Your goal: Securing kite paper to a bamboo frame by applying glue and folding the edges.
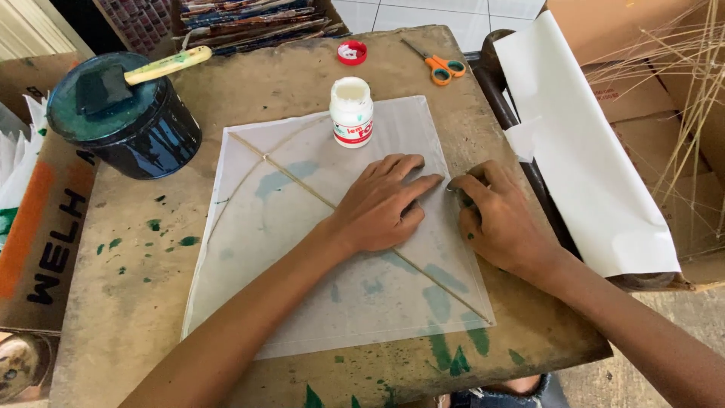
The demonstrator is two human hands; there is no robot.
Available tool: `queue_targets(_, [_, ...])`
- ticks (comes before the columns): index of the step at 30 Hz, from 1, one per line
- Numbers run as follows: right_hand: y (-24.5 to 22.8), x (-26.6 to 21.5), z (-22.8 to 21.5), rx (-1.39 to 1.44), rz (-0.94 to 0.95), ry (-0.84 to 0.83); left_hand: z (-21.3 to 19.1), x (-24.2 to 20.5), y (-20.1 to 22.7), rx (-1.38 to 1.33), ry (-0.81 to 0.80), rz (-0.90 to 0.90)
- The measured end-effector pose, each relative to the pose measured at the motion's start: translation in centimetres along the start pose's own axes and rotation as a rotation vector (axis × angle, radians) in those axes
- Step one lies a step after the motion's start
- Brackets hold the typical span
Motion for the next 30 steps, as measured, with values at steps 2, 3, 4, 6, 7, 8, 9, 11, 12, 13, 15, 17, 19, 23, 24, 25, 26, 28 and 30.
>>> queue_targets(2, [-0.3,-0.2,-0.2,-0.049,-0.019,0.000,-0.2,0.0,0.2,-0.001,0.000,-0.007])
queue_targets(3, [-0.4,-0.3,-0.4,-0.100,-0.037,0.001,-0.3,0.0,0.3,-0.001,-0.001,-0.011])
queue_targets(4, [-0.5,-0.4,-0.5,-0.102,-0.037,0.000,-0.2,0.1,0.2,-0.003,0.000,-0.010])
queue_targets(6, [-0.8,-0.5,-0.6,-0.132,-0.055,-0.010,0.0,0.1,0.1,0.007,0.002,-0.002])
queue_targets(7, [-0.8,-0.5,-0.5,-0.132,-0.054,-0.013,-0.1,0.1,0.2,0.005,0.001,-0.004])
queue_targets(8, [-0.9,-0.5,-0.6,-0.164,-0.063,0.002,-0.2,0.1,0.3,0.004,0.008,-0.001])
queue_targets(9, [-1.1,-0.6,-0.6,-0.195,-0.072,0.018,-0.3,0.1,0.3,0.003,0.016,0.000])
queue_targets(11, [-1.8,-0.8,-1.4,-0.195,-0.071,0.007,-0.3,0.1,0.3,-0.007,0.016,0.004])
queue_targets(12, [-2.2,-0.8,-1.8,-0.195,-0.069,0.000,-0.3,0.1,0.3,-0.016,0.017,0.010])
queue_targets(13, [-2.0,-1.0,-1.6,-0.196,-0.068,-0.001,-0.3,0.1,0.3,-0.018,0.017,0.011])
queue_targets(15, [-1.6,-1.4,-1.1,-0.234,-0.079,0.014,-0.2,0.1,0.2,-0.008,0.003,0.002])
queue_targets(17, [-1.7,-1.6,-1.1,-0.242,-0.094,0.024,-0.2,0.1,0.2,-0.005,0.005,0.004])
queue_targets(19, [-1.9,-1.8,-1.3,-0.251,-0.108,0.033,-0.2,0.1,0.3,-0.003,0.005,0.006])
queue_targets(23, [-2.3,-2.2,-1.6,-0.229,-0.114,0.064,-0.4,0.1,0.4,-0.001,0.004,0.001])
queue_targets(24, [-2.2,-2.4,-1.5,-0.227,-0.116,0.066,-0.4,0.1,0.4,0.004,0.001,-0.003])
queue_targets(25, [-2.5,-2.6,-1.7,-0.227,-0.116,0.068,-0.3,0.1,0.4,0.005,0.002,-0.002])
queue_targets(26, [-2.7,-2.8,-1.9,-0.218,-0.115,0.064,-0.2,0.1,0.3,0.008,0.002,-0.004])
queue_targets(28, [-2.9,-3.1,-2.2,-0.210,-0.114,0.063,-0.3,0.1,0.3,0.013,0.005,-0.004])
queue_targets(30, [-3.0,-3.5,-2.3,-0.231,-0.107,0.071,-0.3,0.1,0.3,0.021,-0.008,-0.022])
Point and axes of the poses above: each hand's wrist, its own x-axis towards the middle knuckle, its own z-axis out of the palm, y = z × x, the point moved 9 cm from there along x, towards the middle knuckle, and after that the axes turned 9 degrees about -x, right-handed, at the moved point
